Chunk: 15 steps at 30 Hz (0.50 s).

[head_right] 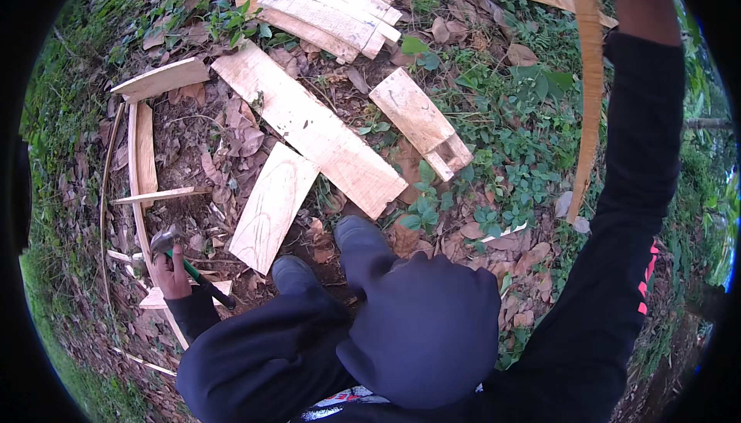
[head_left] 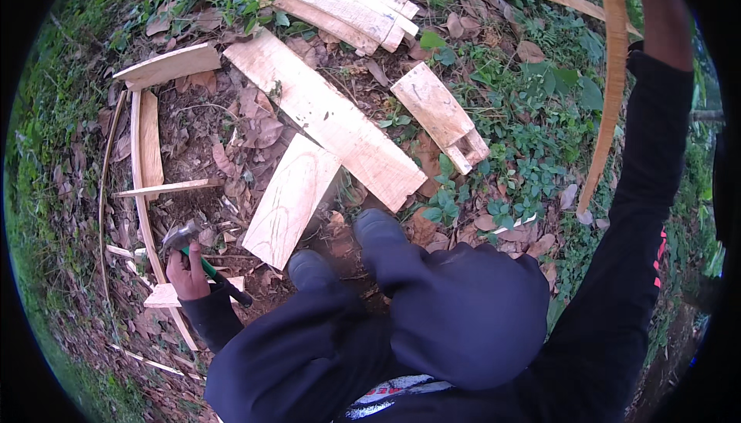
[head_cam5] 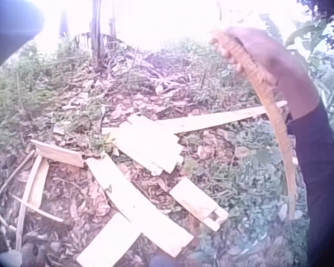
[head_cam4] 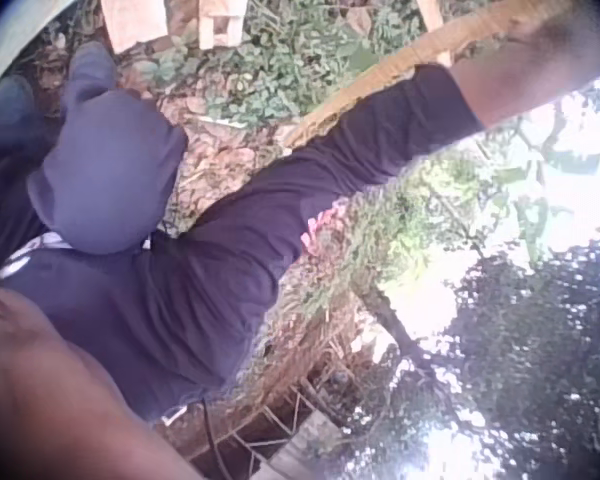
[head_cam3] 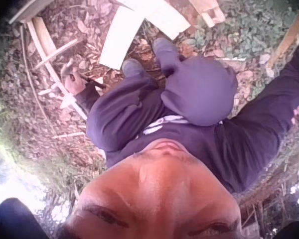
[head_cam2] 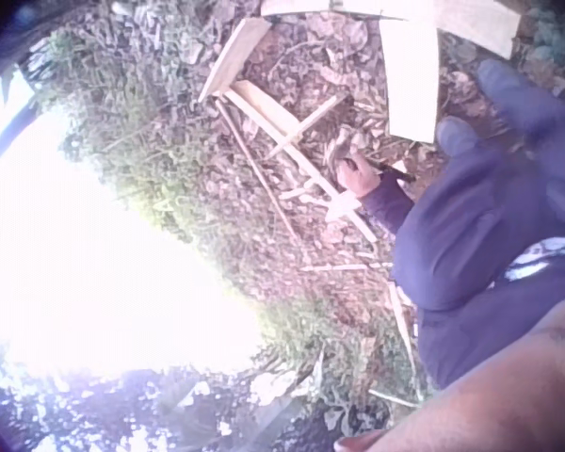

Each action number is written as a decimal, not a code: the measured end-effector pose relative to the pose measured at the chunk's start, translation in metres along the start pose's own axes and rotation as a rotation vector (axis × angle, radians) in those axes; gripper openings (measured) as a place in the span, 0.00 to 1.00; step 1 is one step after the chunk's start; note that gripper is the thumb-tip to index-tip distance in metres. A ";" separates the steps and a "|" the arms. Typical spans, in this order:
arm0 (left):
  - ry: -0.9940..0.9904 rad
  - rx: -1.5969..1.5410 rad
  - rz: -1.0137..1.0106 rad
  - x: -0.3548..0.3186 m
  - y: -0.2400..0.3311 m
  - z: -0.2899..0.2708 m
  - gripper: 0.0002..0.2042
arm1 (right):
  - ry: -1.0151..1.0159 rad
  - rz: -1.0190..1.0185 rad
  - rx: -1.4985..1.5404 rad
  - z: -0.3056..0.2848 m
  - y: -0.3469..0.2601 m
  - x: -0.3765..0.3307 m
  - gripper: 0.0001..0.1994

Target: The person assembles a wooden frame on the ground using a hammer to drive nails into the joints. They repeatedly position planks, hammer them together, and adjust the frame's alignment.

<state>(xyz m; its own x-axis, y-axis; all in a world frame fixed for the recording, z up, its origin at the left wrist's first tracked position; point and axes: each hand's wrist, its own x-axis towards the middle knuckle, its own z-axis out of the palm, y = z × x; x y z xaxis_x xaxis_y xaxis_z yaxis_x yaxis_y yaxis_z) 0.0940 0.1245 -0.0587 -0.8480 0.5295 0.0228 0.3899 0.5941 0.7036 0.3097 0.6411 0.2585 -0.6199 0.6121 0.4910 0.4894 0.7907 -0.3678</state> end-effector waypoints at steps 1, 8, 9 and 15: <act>-0.126 -0.026 -0.024 -0.005 0.008 0.016 0.15 | -0.111 0.062 -0.063 0.018 0.019 -0.020 0.23; -0.374 0.116 0.162 -0.058 0.011 0.144 0.18 | -0.505 0.160 -0.240 0.182 0.148 -0.229 0.31; -0.348 0.140 0.165 -0.069 0.000 0.152 0.18 | -0.516 0.189 -0.234 0.194 0.150 -0.238 0.30; -0.459 0.163 0.145 -0.077 -0.006 0.161 0.19 | -0.352 0.275 -0.045 0.243 0.141 -0.247 0.30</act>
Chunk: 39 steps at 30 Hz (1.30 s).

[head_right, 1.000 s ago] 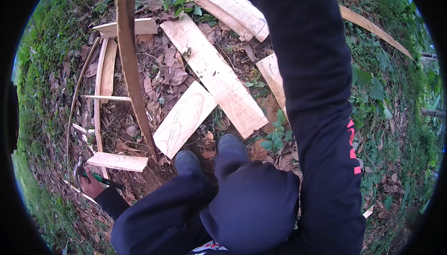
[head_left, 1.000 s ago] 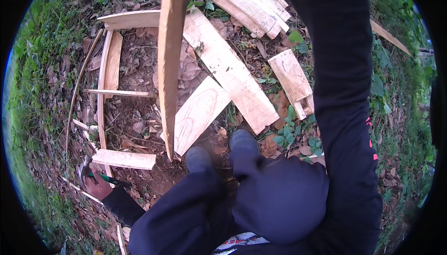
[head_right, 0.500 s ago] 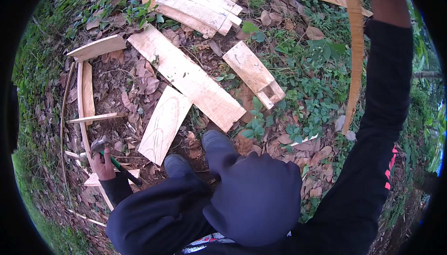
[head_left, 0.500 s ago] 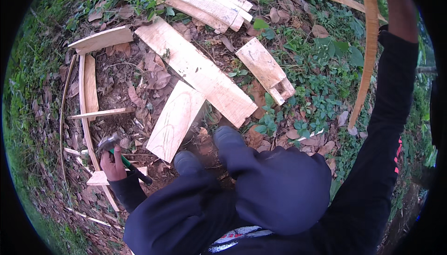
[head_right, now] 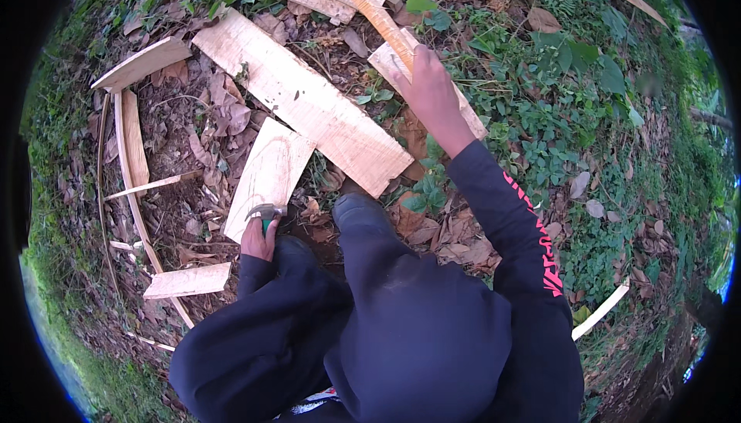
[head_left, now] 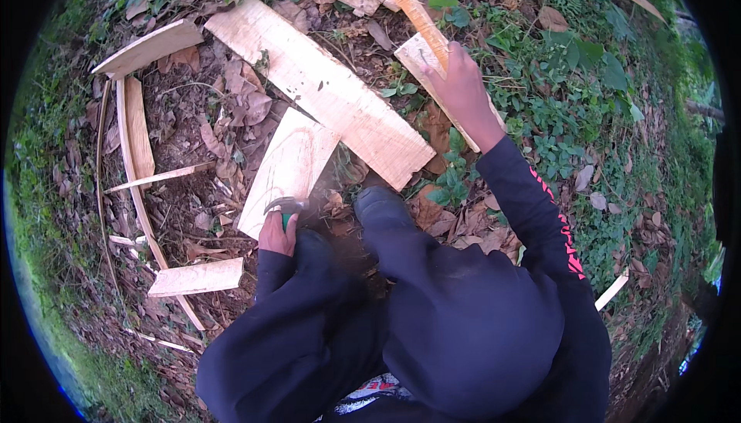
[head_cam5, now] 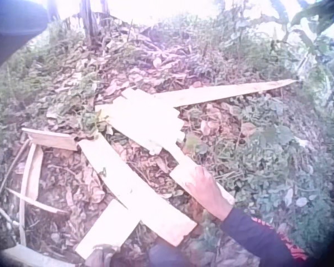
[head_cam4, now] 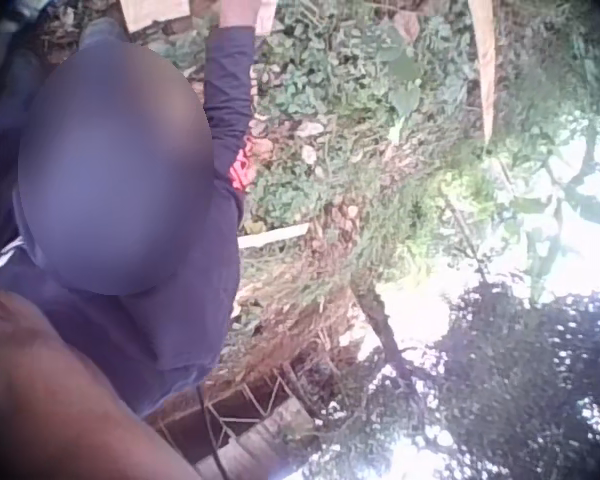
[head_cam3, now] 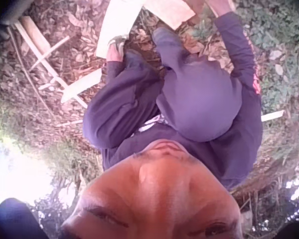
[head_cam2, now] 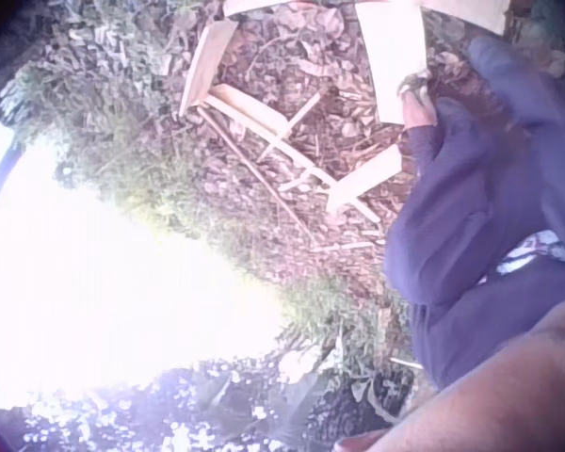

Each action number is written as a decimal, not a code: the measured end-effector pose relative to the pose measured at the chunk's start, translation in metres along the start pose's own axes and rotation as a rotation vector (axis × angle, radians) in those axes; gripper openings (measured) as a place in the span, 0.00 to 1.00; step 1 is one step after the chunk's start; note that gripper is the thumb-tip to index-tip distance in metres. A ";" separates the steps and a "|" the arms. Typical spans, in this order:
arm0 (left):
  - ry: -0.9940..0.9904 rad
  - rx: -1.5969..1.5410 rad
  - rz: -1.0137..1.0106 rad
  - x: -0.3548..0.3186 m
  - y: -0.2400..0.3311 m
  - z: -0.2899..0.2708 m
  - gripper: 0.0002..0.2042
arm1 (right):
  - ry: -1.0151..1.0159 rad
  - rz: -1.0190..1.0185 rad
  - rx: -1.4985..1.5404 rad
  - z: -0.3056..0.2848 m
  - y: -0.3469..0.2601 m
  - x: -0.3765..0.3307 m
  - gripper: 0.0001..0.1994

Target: The person assembles a wooden frame on the ground using a hammer to drive nails into the joints. They repeatedly position planks, hammer them together, and adjust the frame's alignment.

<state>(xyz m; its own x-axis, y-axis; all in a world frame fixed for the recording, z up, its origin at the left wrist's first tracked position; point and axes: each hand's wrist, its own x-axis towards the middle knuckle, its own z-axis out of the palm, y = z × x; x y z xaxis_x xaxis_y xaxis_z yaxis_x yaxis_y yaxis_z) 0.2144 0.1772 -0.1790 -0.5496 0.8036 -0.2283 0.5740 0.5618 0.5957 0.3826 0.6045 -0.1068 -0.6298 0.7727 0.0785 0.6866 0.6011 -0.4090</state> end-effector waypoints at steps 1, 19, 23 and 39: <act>-0.019 -0.008 -0.041 0.001 0.001 0.001 0.18 | 0.074 -0.037 0.003 0.007 -0.005 0.003 0.23; -0.086 0.008 -0.218 0.002 -0.001 0.010 0.20 | 0.098 0.166 -0.082 0.042 -0.005 0.030 0.18; -0.022 -0.007 -0.192 0.000 -0.005 0.014 0.19 | 0.098 0.116 -0.140 0.041 0.002 0.030 0.20; 0.059 -0.060 -0.165 -0.011 -0.009 0.015 0.18 | 0.130 0.037 -0.211 0.028 0.017 0.015 0.13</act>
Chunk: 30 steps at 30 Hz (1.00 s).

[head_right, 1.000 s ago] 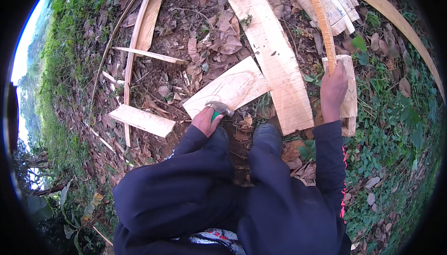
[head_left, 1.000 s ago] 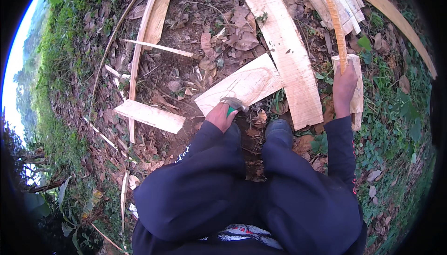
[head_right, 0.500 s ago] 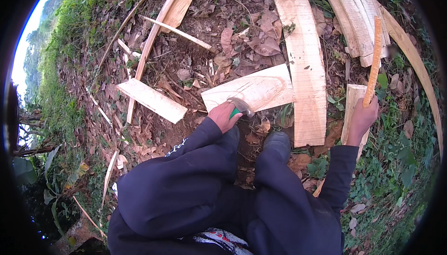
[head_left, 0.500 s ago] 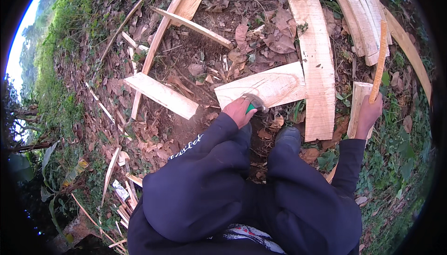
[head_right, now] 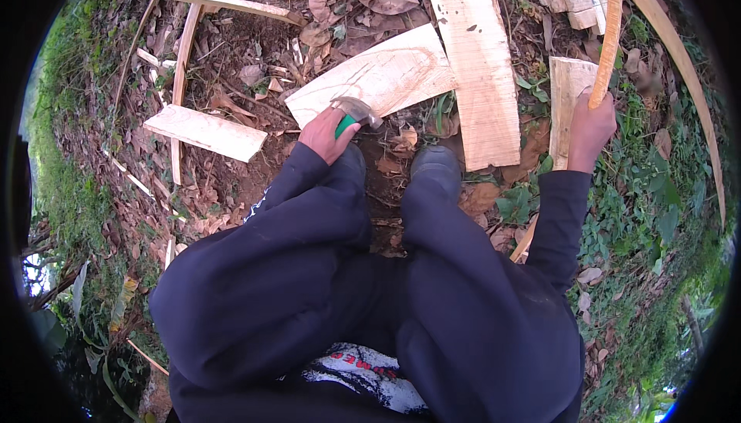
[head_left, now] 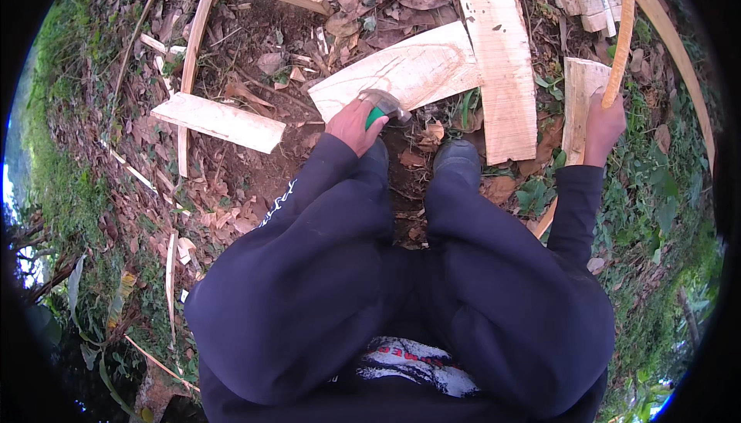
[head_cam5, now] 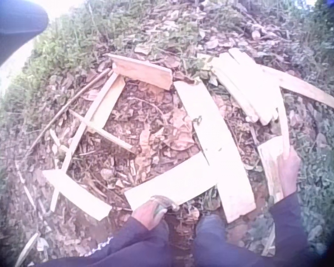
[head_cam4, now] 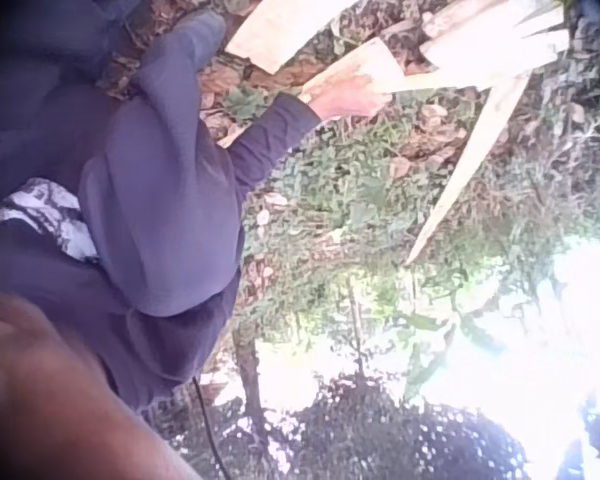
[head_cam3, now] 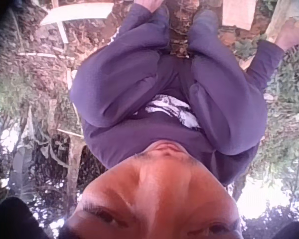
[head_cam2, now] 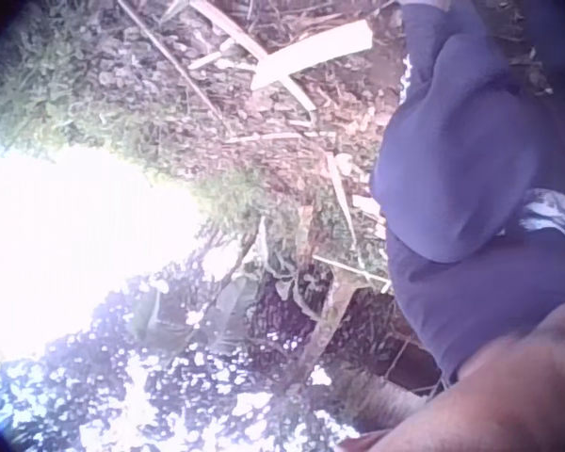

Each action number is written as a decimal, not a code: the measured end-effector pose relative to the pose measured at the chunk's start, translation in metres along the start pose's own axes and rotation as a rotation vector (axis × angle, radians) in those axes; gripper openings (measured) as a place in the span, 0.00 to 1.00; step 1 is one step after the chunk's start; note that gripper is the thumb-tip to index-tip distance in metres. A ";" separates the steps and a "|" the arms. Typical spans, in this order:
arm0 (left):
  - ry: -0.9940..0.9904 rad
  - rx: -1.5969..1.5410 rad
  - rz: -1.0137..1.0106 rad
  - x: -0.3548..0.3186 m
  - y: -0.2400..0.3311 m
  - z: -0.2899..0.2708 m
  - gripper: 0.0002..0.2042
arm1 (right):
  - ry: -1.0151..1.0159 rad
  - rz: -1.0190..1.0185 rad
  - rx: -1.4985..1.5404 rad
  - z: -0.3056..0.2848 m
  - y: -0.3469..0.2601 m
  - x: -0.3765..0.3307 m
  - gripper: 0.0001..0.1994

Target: The person assembles a wooden frame on the ground using a hammer to drive nails into the joints. They repeatedly position planks, hammer them together, and adjust the frame's alignment.

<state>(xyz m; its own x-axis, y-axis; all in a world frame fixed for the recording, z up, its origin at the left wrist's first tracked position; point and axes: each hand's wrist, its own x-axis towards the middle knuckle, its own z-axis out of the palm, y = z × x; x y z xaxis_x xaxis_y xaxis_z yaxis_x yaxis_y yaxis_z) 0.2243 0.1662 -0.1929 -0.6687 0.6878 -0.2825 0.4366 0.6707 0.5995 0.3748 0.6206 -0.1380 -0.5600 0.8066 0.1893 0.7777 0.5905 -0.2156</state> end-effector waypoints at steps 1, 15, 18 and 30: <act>0.002 0.007 -0.005 0.000 0.002 -0.002 0.18 | 0.002 -0.010 0.030 0.000 -0.002 -0.006 0.13; -0.051 0.152 0.044 -0.010 0.002 -0.007 0.14 | -0.251 0.133 0.189 -0.025 -0.021 -0.026 0.23; 0.151 0.096 0.008 -0.003 -0.014 -0.015 0.13 | -0.208 0.206 0.003 -0.056 0.007 -0.009 0.32; 0.332 -0.028 -0.239 -0.009 -0.055 -0.024 0.19 | -0.287 0.101 -0.301 -0.034 0.014 -0.038 0.50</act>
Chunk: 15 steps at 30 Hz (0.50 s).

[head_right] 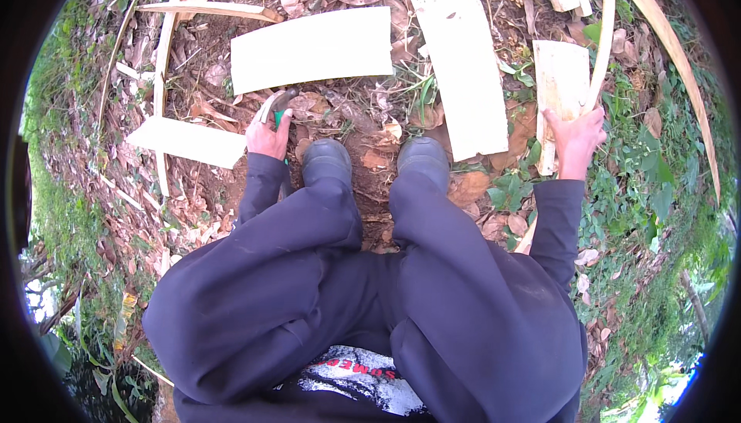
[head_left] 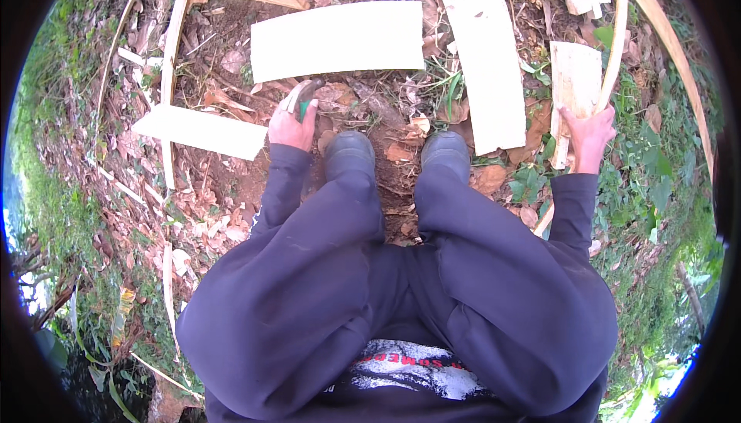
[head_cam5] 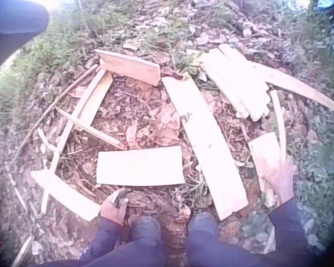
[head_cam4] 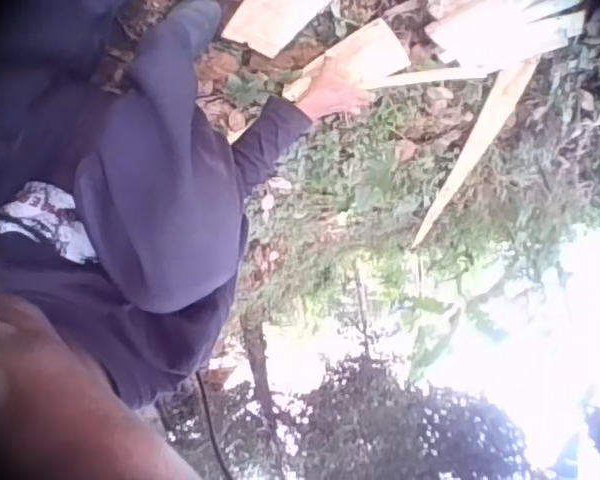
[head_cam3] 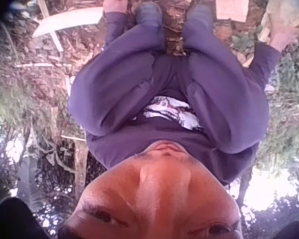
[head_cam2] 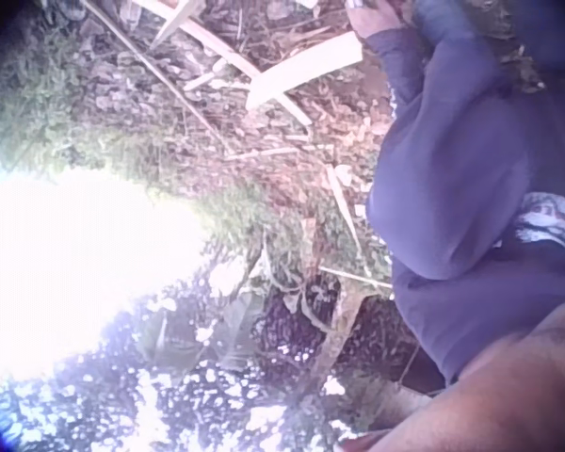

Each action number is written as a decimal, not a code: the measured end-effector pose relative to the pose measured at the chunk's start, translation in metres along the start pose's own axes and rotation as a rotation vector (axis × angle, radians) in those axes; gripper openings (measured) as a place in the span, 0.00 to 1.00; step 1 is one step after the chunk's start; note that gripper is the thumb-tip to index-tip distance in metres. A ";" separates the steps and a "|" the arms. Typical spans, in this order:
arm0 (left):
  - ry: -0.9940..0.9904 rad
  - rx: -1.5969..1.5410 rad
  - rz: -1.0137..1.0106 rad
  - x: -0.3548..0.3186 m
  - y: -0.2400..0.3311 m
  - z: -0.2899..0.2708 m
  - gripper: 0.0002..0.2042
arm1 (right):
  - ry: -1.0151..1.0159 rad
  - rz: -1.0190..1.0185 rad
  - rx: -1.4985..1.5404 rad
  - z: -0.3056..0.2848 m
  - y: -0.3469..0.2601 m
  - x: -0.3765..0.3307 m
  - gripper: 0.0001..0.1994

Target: The person assembles a wooden frame on the ground using a hammer to drive nails into the joints. They repeatedly position planks, hammer them together, and adjust the frame's alignment.

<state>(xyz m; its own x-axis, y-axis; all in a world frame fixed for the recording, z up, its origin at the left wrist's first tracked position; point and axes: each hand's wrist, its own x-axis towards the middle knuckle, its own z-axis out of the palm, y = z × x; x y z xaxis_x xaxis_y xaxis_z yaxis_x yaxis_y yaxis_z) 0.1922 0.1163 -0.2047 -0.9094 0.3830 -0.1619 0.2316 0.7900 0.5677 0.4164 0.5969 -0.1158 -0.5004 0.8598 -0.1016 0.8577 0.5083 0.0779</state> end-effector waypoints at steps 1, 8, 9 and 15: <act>-0.018 -0.008 -0.015 -0.002 -0.002 0.000 0.19 | 0.036 -0.059 -0.056 0.005 0.002 -0.007 0.51; -0.023 -0.136 0.004 -0.001 0.001 0.001 0.18 | 0.117 -0.133 0.025 0.018 0.011 -0.005 0.52; -0.041 -0.114 -0.033 -0.001 0.002 0.000 0.18 | 0.081 -0.091 0.072 0.010 0.003 -0.005 0.49; -0.011 -0.064 0.029 0.001 0.001 0.000 0.18 | 0.035 -0.113 0.095 -0.025 -0.004 -0.015 0.44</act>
<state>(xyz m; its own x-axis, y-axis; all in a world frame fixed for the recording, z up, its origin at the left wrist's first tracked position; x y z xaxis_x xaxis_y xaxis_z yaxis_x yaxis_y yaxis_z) 0.1914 0.1175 -0.2042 -0.8987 0.4110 -0.1532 0.2349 0.7461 0.6230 0.4176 0.5831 -0.0899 -0.5971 0.7991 -0.0700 0.8019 0.5968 -0.0267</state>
